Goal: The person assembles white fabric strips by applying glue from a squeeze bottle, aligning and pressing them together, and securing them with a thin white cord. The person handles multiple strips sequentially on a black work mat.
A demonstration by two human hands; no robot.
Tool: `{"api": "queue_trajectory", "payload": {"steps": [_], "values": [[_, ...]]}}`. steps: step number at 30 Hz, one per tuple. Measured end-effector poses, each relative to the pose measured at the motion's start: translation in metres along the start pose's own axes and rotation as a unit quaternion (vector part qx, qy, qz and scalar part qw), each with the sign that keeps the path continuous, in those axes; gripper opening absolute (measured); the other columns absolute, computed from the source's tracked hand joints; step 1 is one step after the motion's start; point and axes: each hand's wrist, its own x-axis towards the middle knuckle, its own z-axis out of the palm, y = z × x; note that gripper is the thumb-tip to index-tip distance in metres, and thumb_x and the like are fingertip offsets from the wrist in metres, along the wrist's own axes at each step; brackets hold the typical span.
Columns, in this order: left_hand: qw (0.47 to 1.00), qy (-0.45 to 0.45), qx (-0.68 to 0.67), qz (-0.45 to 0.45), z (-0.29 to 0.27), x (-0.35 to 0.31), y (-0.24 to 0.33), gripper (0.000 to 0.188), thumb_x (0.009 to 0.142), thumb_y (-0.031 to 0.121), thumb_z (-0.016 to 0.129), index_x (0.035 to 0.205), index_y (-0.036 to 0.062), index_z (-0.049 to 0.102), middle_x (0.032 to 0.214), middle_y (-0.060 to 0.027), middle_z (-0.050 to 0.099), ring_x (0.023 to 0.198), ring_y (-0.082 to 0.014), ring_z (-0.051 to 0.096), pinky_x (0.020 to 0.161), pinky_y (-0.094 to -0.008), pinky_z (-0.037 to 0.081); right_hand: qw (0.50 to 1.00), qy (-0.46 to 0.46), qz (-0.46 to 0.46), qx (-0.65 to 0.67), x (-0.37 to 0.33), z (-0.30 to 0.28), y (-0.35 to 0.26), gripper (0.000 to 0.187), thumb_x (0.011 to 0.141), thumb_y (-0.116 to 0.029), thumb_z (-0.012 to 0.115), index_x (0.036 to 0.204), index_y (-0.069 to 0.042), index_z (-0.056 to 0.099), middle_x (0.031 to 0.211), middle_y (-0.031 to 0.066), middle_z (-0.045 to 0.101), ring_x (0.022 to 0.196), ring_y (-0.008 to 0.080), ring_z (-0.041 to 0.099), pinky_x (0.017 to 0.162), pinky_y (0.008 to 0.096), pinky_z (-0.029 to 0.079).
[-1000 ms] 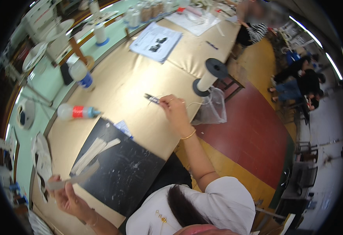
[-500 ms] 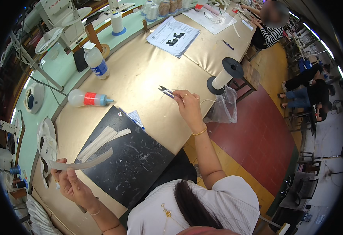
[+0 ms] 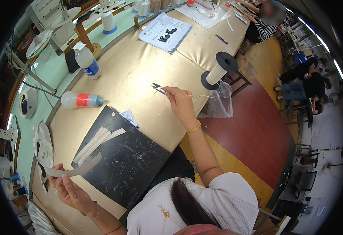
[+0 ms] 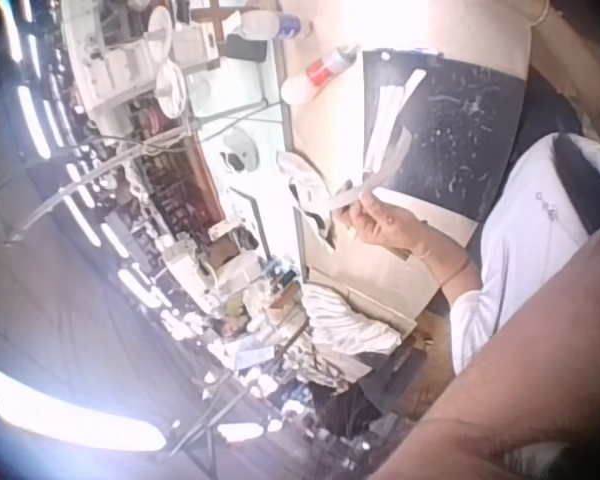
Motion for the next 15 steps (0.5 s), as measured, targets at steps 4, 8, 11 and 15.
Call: {"api": "queue_trajectory", "payload": {"steps": [4,8,11,15], "values": [[1.0,-0.006,-0.019,-0.009,0.005,0.001,0.006,0.016,0.1,0.011,0.057,0.091,-0.0007,0.062,0.125,-0.0191,0.058,0.124,-0.0272,0.052,0.11,-0.0437,0.036,1.0,-0.001,-0.008,0.0,0.0,0.0,-0.003,0.022,0.095,-0.006,0.062,0.113,-0.012,0.073,0.094,0.0024,0.073,0.086,0.0193,0.065,0.087,0.0381,0.037],[1.0,-0.019,-0.019,-0.009,0.009,0.002,0.009,0.016,0.101,0.013,0.056,0.099,-0.0012,0.061,0.116,-0.0192,0.063,0.116,-0.027,0.058,0.105,-0.0424,0.041,1.0,-0.013,-0.006,-0.001,-0.001,0.001,-0.001,0.024,0.094,-0.003,0.061,0.113,-0.011,0.072,0.097,0.0026,0.074,0.085,0.0184,0.066,0.088,0.0375,0.037],[0.997,0.0,-0.066,-0.029,0.017,-0.001,0.014,0.019,0.103,0.016,0.054,0.11,-0.0011,0.058,0.109,-0.0187,0.065,0.105,-0.0249,0.063,0.097,-0.0402,0.048,1.0,-0.021,-0.007,-0.008,-0.002,0.002,0.001,0.023,0.093,-0.002,0.062,0.112,-0.011,0.072,0.099,0.0028,0.074,0.084,0.0185,0.067,0.089,0.0374,0.037],[0.996,-0.017,-0.09,-0.009,0.012,-0.002,0.007,0.024,0.105,0.017,0.052,0.121,-0.0006,0.054,0.104,-0.018,0.066,0.091,-0.0207,0.064,0.083,-0.0355,0.053,0.999,-0.025,-0.016,-0.019,-0.005,0.003,0.004,0.02,0.093,-0.003,0.062,0.108,-0.011,0.073,0.097,0.0028,0.073,0.084,0.02,0.066,0.089,0.0382,0.038]]}}
